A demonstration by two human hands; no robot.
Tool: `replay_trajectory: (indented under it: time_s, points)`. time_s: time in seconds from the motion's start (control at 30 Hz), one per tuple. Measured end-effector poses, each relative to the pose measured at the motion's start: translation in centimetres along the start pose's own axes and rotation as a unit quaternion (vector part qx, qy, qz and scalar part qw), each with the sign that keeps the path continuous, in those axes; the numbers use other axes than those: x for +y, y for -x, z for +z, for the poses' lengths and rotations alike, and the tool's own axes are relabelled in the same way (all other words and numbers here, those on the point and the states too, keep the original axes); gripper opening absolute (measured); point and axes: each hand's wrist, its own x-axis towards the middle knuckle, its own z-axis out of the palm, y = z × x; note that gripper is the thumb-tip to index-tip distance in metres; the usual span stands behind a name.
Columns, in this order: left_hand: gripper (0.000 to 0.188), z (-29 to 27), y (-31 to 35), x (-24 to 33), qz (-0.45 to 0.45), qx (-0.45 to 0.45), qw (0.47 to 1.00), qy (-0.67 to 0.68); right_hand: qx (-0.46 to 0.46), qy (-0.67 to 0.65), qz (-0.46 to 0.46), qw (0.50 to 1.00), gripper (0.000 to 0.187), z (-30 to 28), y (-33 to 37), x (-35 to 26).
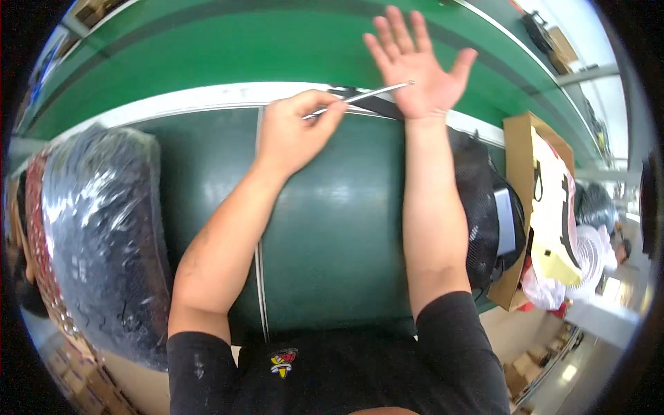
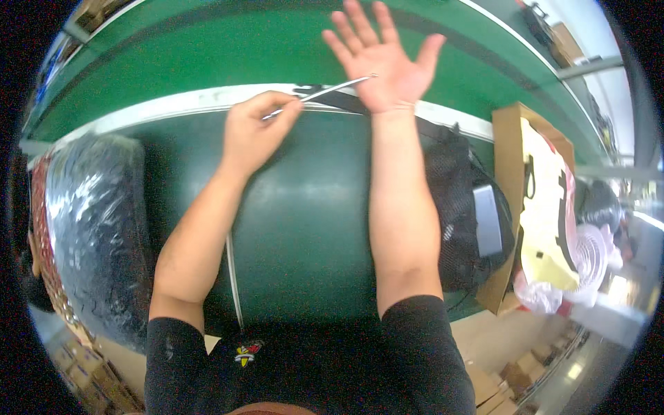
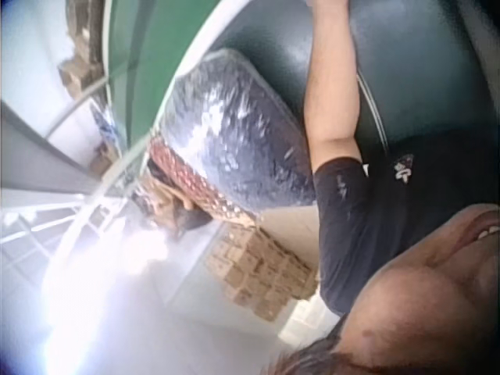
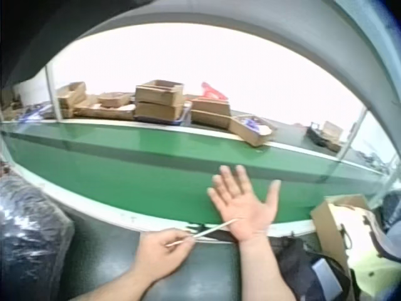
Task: Assembling and inspecting small black bags using metal tools on a workshop table.
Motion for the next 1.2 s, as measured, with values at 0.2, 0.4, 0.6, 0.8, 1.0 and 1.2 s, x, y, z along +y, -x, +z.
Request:
replay_trajectory:
  time_s: [0.2, 0.4, 0.6, 0.8, 1.0, 1.2]
  points:
    - [0.013, -0.9, -0.1, 0.7, -0.041, -0.021, 0.999, -0.003, -0.023, -0.002, 0.004, 1.000, 0.087, 1.5, -0.3, 1.6]
    - [0.016, -1.0, 0.2, 0.6, -0.032, -0.002, 0.999, -0.026, -0.055, 0.025, 0.071, 0.996, 0.091, 1.3, 0.0, 2.3]
    - [0.016, -1.0, 0.0, 0.6, -0.003, 0.042, 0.999, -0.035, -0.071, 0.095, 0.122, 0.985, 0.097, 1.4, 0.0, 3.7]
    - [0.016, -0.9, 0.0, 0.3, 0.019, 0.056, 0.998, -0.034, -0.074, 0.129, 0.149, 0.977, 0.101, 1.5, 0.1, 4.1]
    - [0.016, -1.0, 0.0, 0.4, 0.006, 0.042, 0.998, -0.035, -0.075, 0.117, 0.131, 0.982, 0.101, 1.4, 0.0, 3.8]
    - [0.016, -0.9, 0.0, 0.2, -0.014, 0.039, 0.999, -0.011, -0.086, 0.115, 0.153, 0.978, 0.099, 1.4, 0.0, 3.9]
